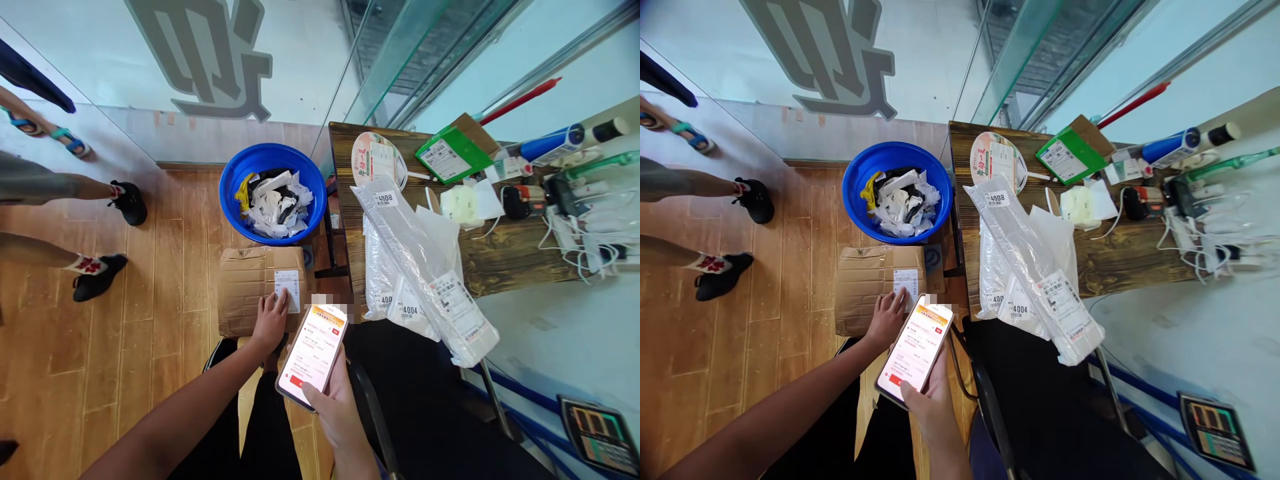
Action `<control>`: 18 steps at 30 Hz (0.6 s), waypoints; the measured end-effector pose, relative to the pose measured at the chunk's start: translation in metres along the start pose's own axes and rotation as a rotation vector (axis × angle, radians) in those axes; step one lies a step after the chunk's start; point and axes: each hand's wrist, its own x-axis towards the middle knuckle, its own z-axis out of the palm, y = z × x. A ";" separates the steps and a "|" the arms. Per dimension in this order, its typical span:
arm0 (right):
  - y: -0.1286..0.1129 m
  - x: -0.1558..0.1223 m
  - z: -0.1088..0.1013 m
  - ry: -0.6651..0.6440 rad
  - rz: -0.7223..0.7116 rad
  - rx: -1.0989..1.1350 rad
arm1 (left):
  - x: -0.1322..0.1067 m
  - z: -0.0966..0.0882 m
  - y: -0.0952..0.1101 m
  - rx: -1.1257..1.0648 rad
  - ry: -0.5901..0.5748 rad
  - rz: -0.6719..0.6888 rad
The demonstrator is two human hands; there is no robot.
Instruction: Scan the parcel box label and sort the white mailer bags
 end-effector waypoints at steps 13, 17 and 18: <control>-0.002 -0.002 0.000 -0.010 0.010 0.013 | 0.007 -0.012 0.010 0.053 -0.046 -0.022; -0.004 -0.002 0.001 -0.008 0.000 0.021 | 0.009 -0.013 0.007 0.047 -0.026 -0.017; -0.004 -0.001 0.002 -0.015 -0.005 0.035 | 0.009 -0.014 0.006 0.037 -0.018 -0.018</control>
